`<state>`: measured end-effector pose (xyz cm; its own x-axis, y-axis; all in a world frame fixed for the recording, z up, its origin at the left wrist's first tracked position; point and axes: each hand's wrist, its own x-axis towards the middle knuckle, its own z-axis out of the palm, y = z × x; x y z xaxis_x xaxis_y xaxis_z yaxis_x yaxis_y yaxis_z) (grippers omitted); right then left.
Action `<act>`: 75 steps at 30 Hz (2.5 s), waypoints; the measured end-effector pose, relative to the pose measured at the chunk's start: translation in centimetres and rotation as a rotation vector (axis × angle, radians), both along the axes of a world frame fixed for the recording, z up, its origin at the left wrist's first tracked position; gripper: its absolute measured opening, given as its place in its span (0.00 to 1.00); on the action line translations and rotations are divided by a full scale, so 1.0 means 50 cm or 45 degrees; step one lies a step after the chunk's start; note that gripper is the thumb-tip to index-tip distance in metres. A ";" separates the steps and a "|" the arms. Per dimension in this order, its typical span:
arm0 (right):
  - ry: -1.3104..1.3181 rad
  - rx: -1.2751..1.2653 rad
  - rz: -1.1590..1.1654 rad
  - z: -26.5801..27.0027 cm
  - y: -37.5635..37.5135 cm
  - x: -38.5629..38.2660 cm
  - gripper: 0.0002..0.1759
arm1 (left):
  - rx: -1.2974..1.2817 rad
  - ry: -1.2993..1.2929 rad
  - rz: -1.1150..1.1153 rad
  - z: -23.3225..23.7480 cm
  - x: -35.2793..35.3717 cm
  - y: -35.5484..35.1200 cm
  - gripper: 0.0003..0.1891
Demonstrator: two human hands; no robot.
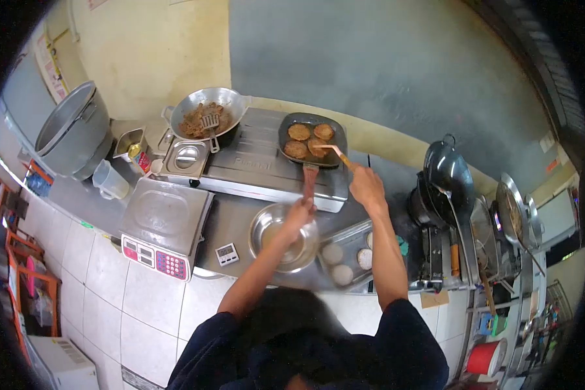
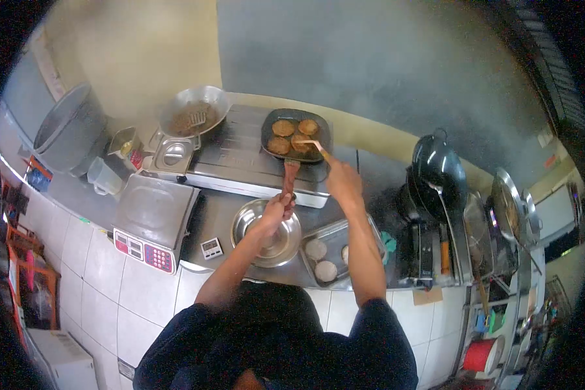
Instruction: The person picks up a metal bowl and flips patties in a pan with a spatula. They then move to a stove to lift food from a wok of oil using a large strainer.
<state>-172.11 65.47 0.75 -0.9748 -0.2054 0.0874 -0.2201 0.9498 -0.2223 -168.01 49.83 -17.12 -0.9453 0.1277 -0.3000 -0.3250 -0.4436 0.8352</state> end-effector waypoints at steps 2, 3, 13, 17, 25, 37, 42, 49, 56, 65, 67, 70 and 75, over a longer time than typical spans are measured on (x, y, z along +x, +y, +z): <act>-0.016 0.010 -0.038 -0.028 0.005 -0.010 0.21 | -0.012 0.034 -0.015 0.002 0.007 0.005 0.14; 0.020 0.025 -0.022 -0.042 0.004 -0.015 0.21 | 0.000 0.034 0.021 0.012 0.012 0.005 0.13; 0.128 -0.119 -0.077 -0.015 0.020 -0.075 0.26 | -0.040 -0.008 0.123 0.025 0.020 -0.007 0.11; 0.124 -0.237 -0.113 -0.104 0.015 -0.123 0.27 | -0.035 -0.088 0.157 0.034 0.030 0.001 0.13; 0.011 -0.309 0.058 -0.099 0.043 -0.094 0.25 | -0.075 -0.014 0.145 0.031 0.027 -0.002 0.14; 0.074 -0.376 0.021 -0.065 0.061 -0.041 0.23 | 0.018 -0.006 0.241 0.066 0.057 0.016 0.18; 0.156 -0.438 0.091 -0.096 0.039 -0.020 0.28 | 0.031 0.067 0.235 0.051 0.085 0.017 0.20; 0.090 -0.452 0.092 -0.127 0.031 -0.023 0.27 | 0.003 0.137 0.272 0.044 0.105 0.014 0.21; 0.106 -0.514 0.012 -0.135 0.085 -0.034 0.25 | -0.060 0.131 0.293 0.055 0.138 0.014 0.21; 0.182 -1.081 -0.220 -0.177 0.283 0.182 0.21 | -0.228 0.112 0.241 0.013 0.280 -0.002 0.26; 0.213 -1.054 -0.186 -0.231 0.375 0.249 0.19 | -0.240 0.107 0.144 0.010 0.335 -0.013 0.25; -0.069 -0.949 -0.307 -0.257 0.473 0.352 0.18 | -0.276 0.057 -0.004 -0.008 0.405 -0.022 0.21; -0.246 -0.751 -0.360 -0.314 0.482 0.426 0.18 | -0.092 -0.261 -0.355 -0.068 0.455 0.018 0.22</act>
<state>-150.82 89.59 -14.97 -0.9933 0.0880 -0.0747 0.1145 0.6730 -0.7308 -145.28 50.72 -20.52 -0.7964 0.3442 -0.4973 -0.5893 -0.2565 0.7662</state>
